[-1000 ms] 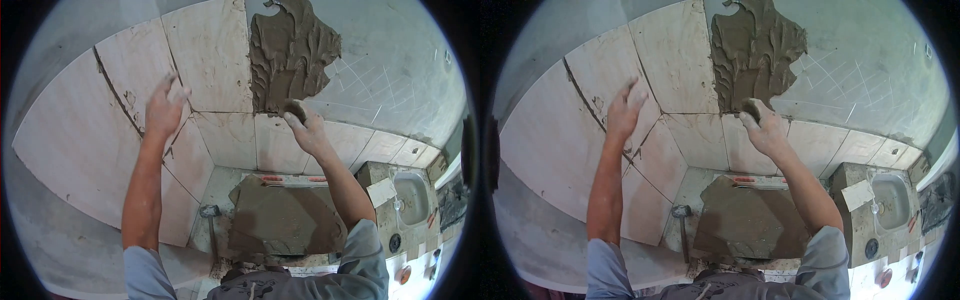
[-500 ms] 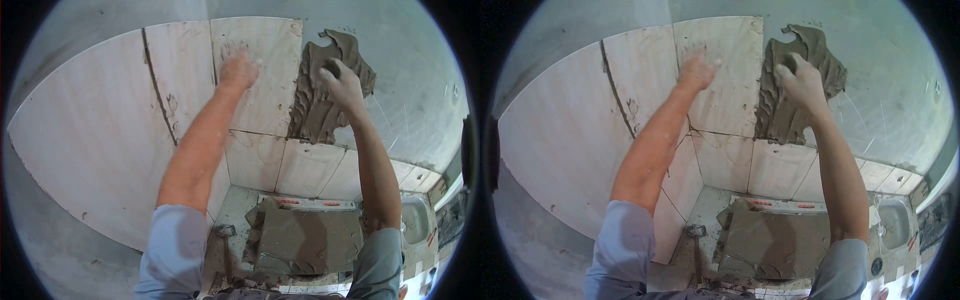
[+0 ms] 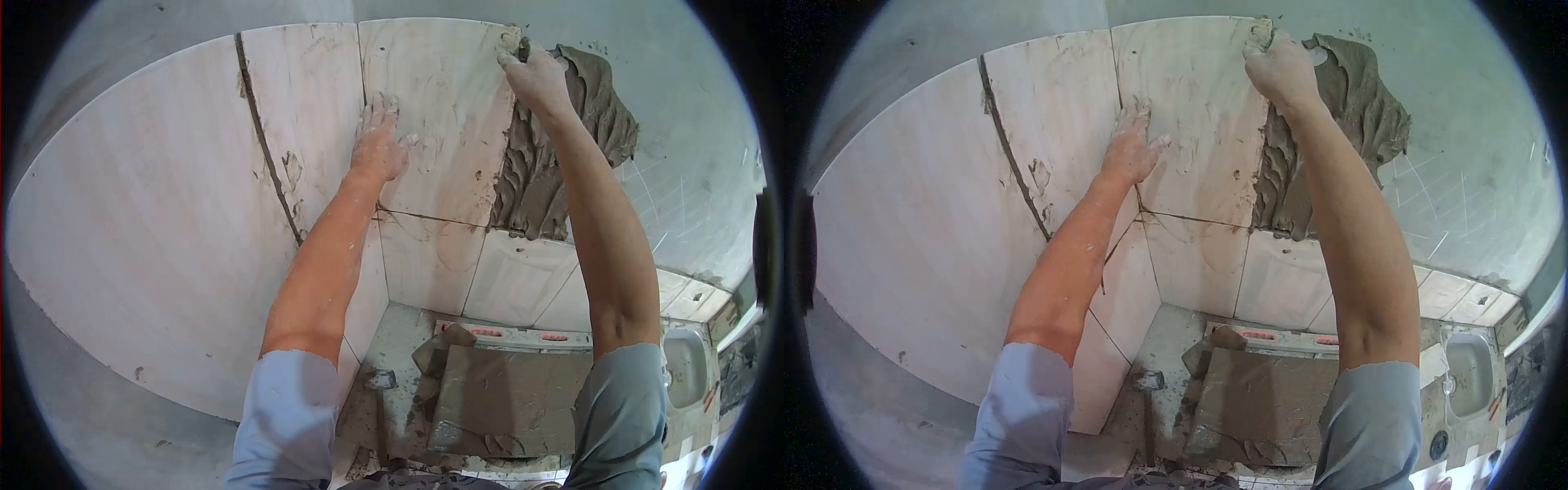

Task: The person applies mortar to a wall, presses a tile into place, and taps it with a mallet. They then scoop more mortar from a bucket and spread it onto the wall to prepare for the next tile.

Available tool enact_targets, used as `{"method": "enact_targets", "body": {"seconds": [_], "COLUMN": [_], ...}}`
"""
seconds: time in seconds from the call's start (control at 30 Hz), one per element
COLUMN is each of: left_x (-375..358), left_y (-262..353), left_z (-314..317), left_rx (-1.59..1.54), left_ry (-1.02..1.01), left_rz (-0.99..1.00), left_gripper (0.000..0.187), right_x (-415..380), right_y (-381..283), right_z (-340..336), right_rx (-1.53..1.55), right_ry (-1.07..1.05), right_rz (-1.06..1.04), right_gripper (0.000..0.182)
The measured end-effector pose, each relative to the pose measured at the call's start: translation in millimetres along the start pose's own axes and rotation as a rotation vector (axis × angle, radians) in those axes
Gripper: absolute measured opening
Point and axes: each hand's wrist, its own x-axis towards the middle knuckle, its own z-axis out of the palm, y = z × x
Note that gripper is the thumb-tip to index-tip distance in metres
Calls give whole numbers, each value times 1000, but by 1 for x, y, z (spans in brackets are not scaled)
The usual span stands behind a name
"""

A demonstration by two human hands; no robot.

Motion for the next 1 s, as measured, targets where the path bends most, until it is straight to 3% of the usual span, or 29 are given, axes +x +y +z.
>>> {"method": "enact_targets", "body": {"seconds": [0.17,0.27,0.37,0.47,0.53,0.57,0.63,0.67,0.73,0.87,0.97,1.0], "left_x": [-5,-2,-3,-2,-2,-2,-1,-1,-1,-3,-5,-4], "left_y": [-11,-20,-14,-16,-17,-17,-15,-15,-17,-17,-16,-15], "left_z": [5,15,7,5,7,8,5,3,0,2,4,5], "left_rx": [-62,-18,-2,-12,-21,-33,-8,15,-6,-39,-27,-39], "left_ry": [64,127,59,26,40,60,22,-6,-12,51,48,46], "left_rz": [84,168,112,89,93,103,82,58,66,102,70,76], "left_gripper": [78,78,78,77,76,75,75,76,75,69,71,71], "right_x": [0,-8,4,10,9,7,-9,-17,-30,-41,-46,-57], "right_y": [-3,-29,-22,-5,2,5,-5,-11,-19,10,24,8], "right_z": [11,-3,5,19,27,24,0,-10,-29,-39,-56,-75], "right_rx": [-6,-60,-119,-178,-74,-73,-158,-160,-20,-62,-186,-120], "right_ry": [55,-52,-114,-18,252,249,9,8,-20,50,108,45], "right_rz": [-79,-3,26,-106,-272,-266,-273,-272,-76,-25,-150,-49], "right_gripper": [52,46,38,34,34,34,37,37,42,51,59,58]}}
